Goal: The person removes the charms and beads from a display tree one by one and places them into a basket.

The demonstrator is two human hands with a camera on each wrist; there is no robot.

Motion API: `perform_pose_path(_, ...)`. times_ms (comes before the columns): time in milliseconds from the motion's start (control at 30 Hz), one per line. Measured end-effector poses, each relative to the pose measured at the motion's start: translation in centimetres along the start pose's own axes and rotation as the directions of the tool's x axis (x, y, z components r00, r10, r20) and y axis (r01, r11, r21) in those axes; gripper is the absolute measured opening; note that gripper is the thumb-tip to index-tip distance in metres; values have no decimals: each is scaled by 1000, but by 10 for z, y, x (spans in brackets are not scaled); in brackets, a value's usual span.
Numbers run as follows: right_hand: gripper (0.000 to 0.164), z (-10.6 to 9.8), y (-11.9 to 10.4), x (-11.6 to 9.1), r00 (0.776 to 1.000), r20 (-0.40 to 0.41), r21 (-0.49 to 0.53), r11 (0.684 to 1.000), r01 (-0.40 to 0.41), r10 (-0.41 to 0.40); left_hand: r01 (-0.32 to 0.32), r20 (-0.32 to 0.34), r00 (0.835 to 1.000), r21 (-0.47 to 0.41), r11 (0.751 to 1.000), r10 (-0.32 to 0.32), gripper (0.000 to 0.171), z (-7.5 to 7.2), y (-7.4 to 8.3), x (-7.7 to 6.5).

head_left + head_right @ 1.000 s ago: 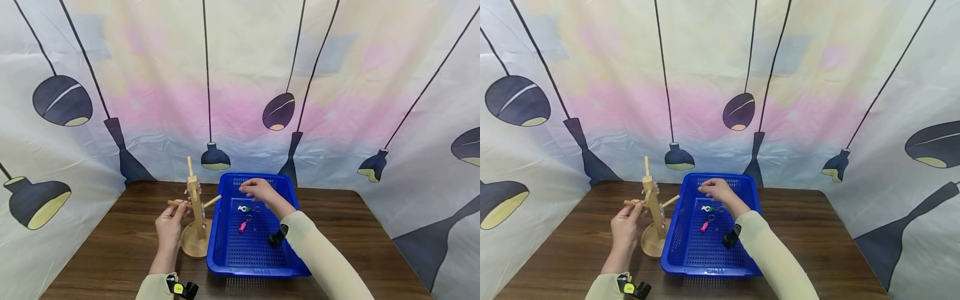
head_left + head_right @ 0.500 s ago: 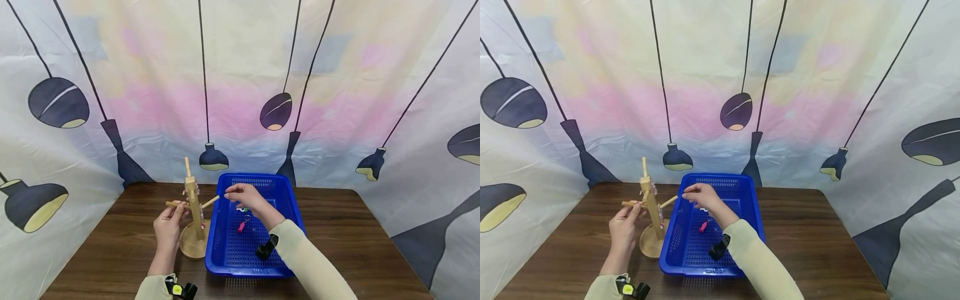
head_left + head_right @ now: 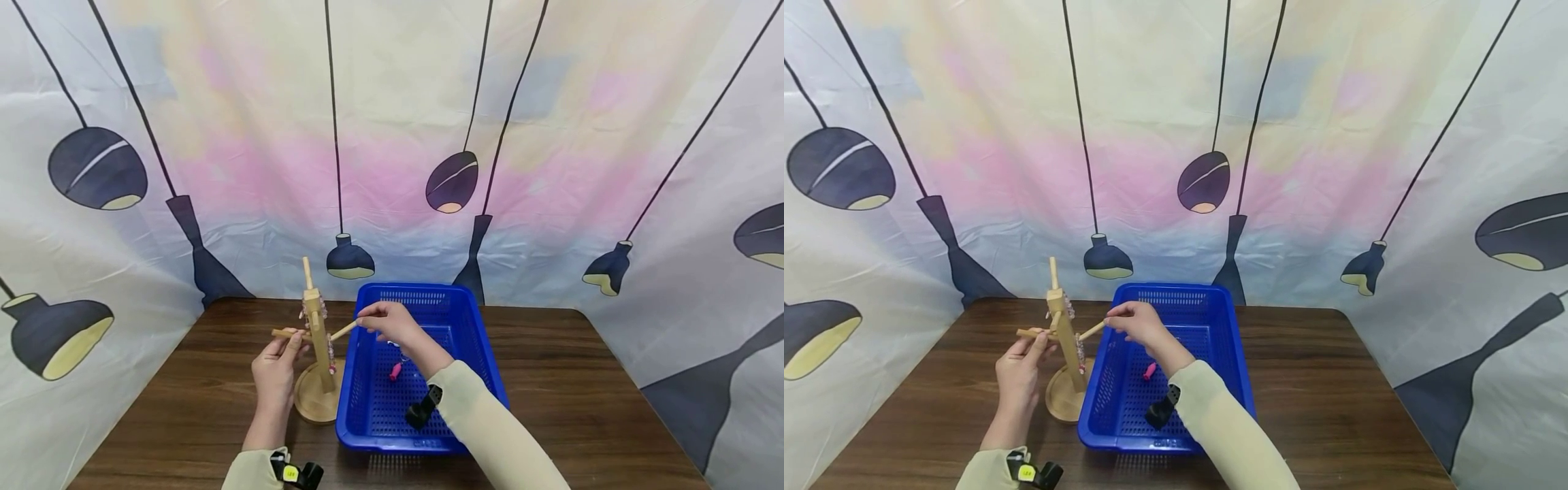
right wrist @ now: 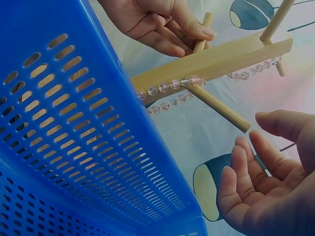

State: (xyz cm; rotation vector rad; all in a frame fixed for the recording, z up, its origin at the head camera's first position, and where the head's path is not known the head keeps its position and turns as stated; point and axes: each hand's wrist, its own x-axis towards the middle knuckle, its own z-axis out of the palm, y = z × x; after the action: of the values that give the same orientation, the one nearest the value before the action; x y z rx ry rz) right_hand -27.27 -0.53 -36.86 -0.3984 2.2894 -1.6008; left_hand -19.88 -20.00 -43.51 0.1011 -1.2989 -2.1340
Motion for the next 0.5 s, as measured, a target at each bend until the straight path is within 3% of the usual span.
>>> perform_pose_path(500, 16, 4, 5, 3, 998, -25, -40, 997, 64, -65, -4, 17, 1000, -12, 1000, 4, 27, -1, 0, 1)
